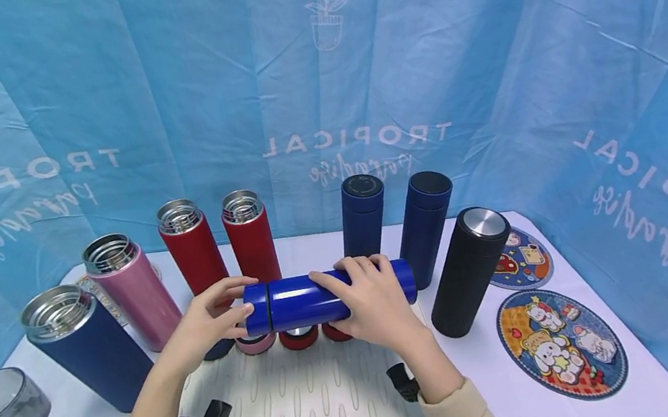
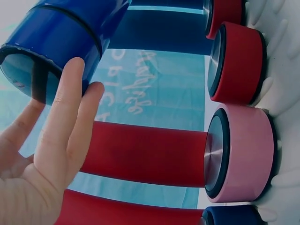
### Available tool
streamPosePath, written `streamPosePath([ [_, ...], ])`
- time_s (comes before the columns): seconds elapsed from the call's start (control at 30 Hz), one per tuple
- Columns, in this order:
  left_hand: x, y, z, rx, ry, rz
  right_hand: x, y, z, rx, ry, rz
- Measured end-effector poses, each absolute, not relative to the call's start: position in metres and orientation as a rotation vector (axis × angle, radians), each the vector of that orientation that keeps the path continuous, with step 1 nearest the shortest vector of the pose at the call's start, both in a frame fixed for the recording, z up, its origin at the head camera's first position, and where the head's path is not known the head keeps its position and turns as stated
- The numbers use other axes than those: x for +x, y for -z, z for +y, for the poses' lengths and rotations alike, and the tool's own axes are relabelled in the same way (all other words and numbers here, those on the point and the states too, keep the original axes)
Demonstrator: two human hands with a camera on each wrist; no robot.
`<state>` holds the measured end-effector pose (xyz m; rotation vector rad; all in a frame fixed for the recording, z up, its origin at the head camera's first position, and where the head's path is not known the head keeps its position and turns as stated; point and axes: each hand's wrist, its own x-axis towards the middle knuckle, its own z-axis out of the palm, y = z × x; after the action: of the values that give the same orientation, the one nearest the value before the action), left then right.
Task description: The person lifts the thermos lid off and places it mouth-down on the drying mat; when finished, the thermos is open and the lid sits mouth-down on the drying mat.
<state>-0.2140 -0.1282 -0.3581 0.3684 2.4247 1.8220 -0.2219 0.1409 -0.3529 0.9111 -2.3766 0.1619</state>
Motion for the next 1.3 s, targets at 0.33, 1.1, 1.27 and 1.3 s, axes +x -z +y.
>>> streamPosePath([
  [0.33,-0.211,0.355,-0.124,0.194,-1.803,2.386,-0.221,0.354,0.139,0.917,-0.126,-2.377],
  [1.1,-0.212,0.357,-0.134,0.675,-1.848,2.372,-0.223,0.352,0.144,0.902,-0.146,-2.367],
  [1.27,-0.212,0.357,-0.133,0.562,-1.834,2.389,-0.224,0.352,0.143,0.903,-0.133,-2.349],
  [1.3,-0.212,0.356,-0.132,0.539,-1.829,2.395,-0.224,0.352,0.143,0.903,-0.131,-2.348],
])
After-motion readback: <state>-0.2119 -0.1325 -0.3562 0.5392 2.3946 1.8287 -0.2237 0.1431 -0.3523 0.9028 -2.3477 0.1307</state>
